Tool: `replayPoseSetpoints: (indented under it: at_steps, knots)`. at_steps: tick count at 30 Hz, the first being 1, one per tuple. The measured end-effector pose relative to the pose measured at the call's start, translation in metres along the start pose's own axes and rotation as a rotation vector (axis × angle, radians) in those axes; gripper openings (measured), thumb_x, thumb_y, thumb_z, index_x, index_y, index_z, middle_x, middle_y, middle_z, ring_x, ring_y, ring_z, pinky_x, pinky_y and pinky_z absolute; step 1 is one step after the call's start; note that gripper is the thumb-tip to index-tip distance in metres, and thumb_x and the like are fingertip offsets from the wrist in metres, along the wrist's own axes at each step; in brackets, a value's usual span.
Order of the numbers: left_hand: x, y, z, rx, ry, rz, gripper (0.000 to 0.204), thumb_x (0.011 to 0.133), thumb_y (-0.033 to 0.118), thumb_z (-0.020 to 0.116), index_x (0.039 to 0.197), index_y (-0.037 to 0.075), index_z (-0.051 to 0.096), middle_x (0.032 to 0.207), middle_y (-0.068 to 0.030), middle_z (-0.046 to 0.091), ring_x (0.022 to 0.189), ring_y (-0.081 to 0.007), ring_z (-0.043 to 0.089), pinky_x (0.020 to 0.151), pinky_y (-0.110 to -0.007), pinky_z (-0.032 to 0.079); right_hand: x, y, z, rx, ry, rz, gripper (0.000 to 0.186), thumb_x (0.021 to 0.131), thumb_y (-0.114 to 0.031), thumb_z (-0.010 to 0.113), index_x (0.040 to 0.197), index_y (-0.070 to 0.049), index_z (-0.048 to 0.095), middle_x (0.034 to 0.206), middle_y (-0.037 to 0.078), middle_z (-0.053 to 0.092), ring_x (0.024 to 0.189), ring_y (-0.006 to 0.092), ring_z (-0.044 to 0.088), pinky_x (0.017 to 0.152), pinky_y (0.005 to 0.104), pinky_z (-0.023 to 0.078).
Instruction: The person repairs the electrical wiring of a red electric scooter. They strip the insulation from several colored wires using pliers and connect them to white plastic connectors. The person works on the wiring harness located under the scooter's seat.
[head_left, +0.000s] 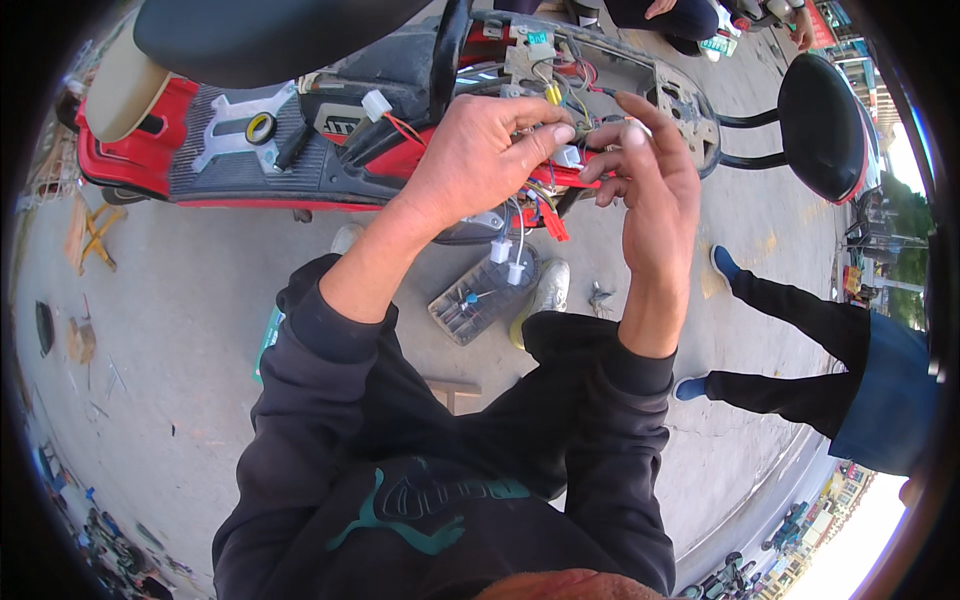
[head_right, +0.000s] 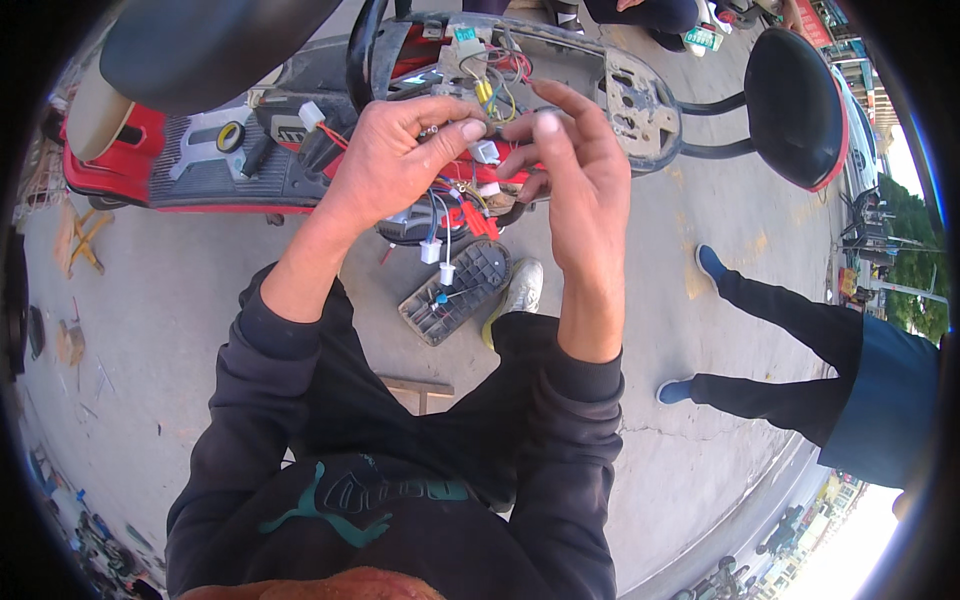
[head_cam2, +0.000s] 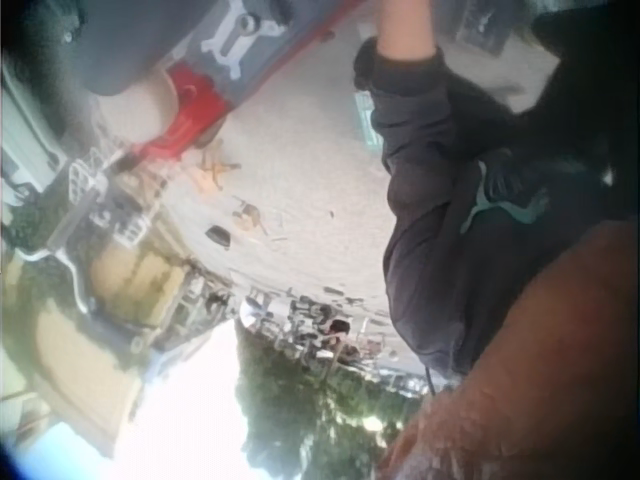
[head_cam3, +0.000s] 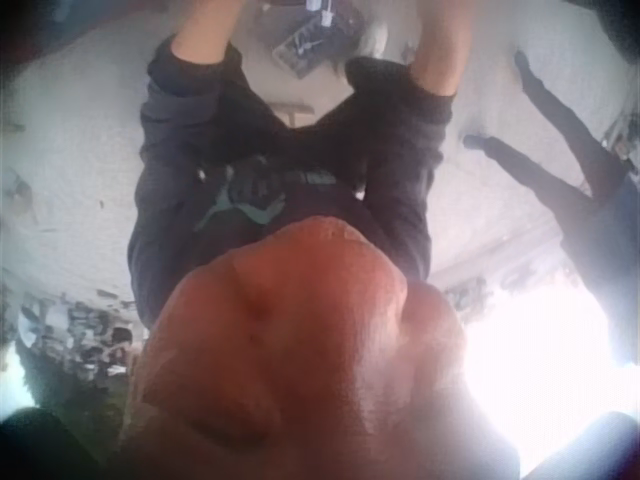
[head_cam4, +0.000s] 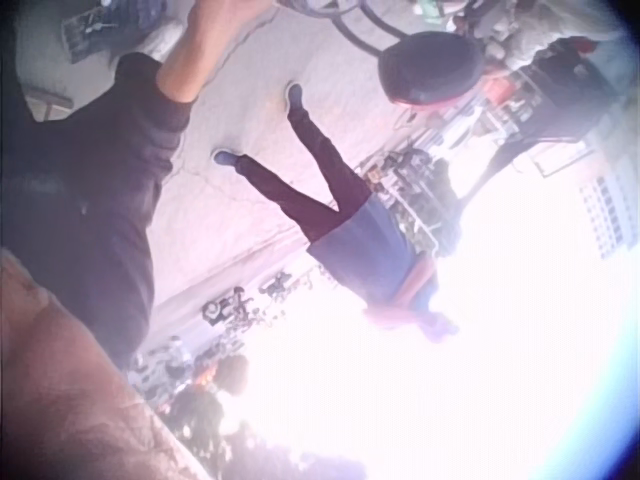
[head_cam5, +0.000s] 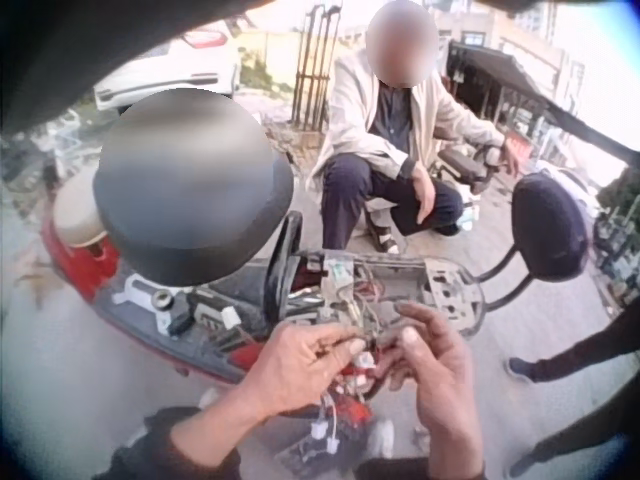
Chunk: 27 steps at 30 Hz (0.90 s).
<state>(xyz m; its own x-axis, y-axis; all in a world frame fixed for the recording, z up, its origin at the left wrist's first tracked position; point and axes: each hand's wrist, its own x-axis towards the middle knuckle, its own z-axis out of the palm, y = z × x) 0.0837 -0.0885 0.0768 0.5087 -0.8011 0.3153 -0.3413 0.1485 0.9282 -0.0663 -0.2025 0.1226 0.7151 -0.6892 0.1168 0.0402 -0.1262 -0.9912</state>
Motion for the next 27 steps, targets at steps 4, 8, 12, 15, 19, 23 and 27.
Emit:
replayPoseSetpoints:
  at_steps: [4, 8, 12, 15, 19, 23, 27]
  knots:
    - [0.001, 0.003, 0.000, -0.070, -0.028, -0.029, 0.021, 0.098, 0.014, 0.071, 0.110, -0.004, 0.075, 0.090, -0.0053, 0.076, 0.082, -0.0062, 0.065, 0.075, -0.025, 0.054, 0.003, 0.017, -0.001, 0.180, -0.075, -0.143, 0.040, 0.092, -0.003, 0.075, 0.131, 0.000, 0.063, 0.120, 0.006, 0.065, 0.093, 0.0095, 0.065, 0.067, 0.0216, 0.051]
    - [0.000, -0.001, 0.001, -0.109, -0.033, -0.041, 0.022, 0.099, 0.014, 0.071, 0.112, -0.004, 0.075, 0.092, -0.0051, 0.076, 0.083, -0.0069, 0.066, 0.076, -0.025, 0.055, 0.012, 0.028, -0.002, 0.119, -0.144, -0.253, 0.029, 0.092, -0.003, 0.076, 0.121, 0.000, 0.070, 0.118, 0.005, 0.066, 0.091, 0.0086, 0.063, 0.067, 0.0212, 0.051]
    - [0.000, 0.001, 0.000, -0.115, -0.040, -0.032, 0.023, 0.099, 0.015, 0.071, 0.112, -0.004, 0.075, 0.092, -0.0051, 0.076, 0.083, -0.0069, 0.066, 0.075, -0.024, 0.055, 0.011, 0.028, -0.002, 0.111, -0.118, -0.197, 0.023, 0.092, -0.003, 0.076, 0.115, 0.000, 0.073, 0.117, 0.005, 0.068, 0.088, 0.0084, 0.063, 0.067, 0.0210, 0.051]
    - [0.000, 0.002, 0.001, -0.124, -0.036, -0.029, 0.024, 0.099, 0.015, 0.071, 0.113, -0.004, 0.075, 0.092, -0.0050, 0.076, 0.083, -0.0067, 0.066, 0.075, -0.024, 0.055, 0.010, 0.026, 0.000, 0.136, -0.092, -0.153, 0.022, 0.093, -0.004, 0.076, 0.114, 0.000, 0.075, 0.114, 0.005, 0.069, 0.085, 0.0087, 0.063, 0.067, 0.0213, 0.051]
    - [-0.002, 0.002, 0.002, -0.135, -0.022, -0.026, 0.024, 0.099, 0.015, 0.071, 0.112, -0.004, 0.075, 0.091, -0.0044, 0.075, 0.081, -0.0061, 0.065, 0.073, -0.023, 0.054, 0.010, 0.029, 0.001, 0.183, -0.097, -0.112, 0.021, 0.094, -0.006, 0.075, 0.113, 0.001, 0.075, 0.110, 0.005, 0.070, 0.085, 0.0089, 0.063, 0.067, 0.0229, 0.051]
    - [-0.003, 0.002, 0.002, -0.129, -0.019, 0.000, 0.023, 0.099, 0.015, 0.072, 0.111, -0.004, 0.075, 0.087, -0.0021, 0.073, 0.078, -0.0046, 0.061, 0.071, -0.023, 0.051, 0.010, 0.027, 0.001, 0.155, -0.117, -0.112, 0.020, 0.094, -0.007, 0.075, 0.112, 0.002, 0.075, 0.109, 0.005, 0.070, 0.083, 0.0087, 0.062, 0.070, 0.0235, 0.051]
    - [-0.003, 0.004, 0.001, -0.121, -0.016, -0.028, 0.021, 0.098, 0.014, 0.072, 0.108, -0.004, 0.074, 0.086, -0.0007, 0.070, 0.078, -0.0049, 0.058, 0.070, -0.024, 0.049, 0.009, 0.026, 0.005, 0.139, -0.109, -0.095, 0.016, 0.096, -0.008, 0.073, 0.108, 0.001, 0.074, 0.107, 0.004, 0.069, 0.081, 0.0073, 0.060, 0.072, 0.0221, 0.049]
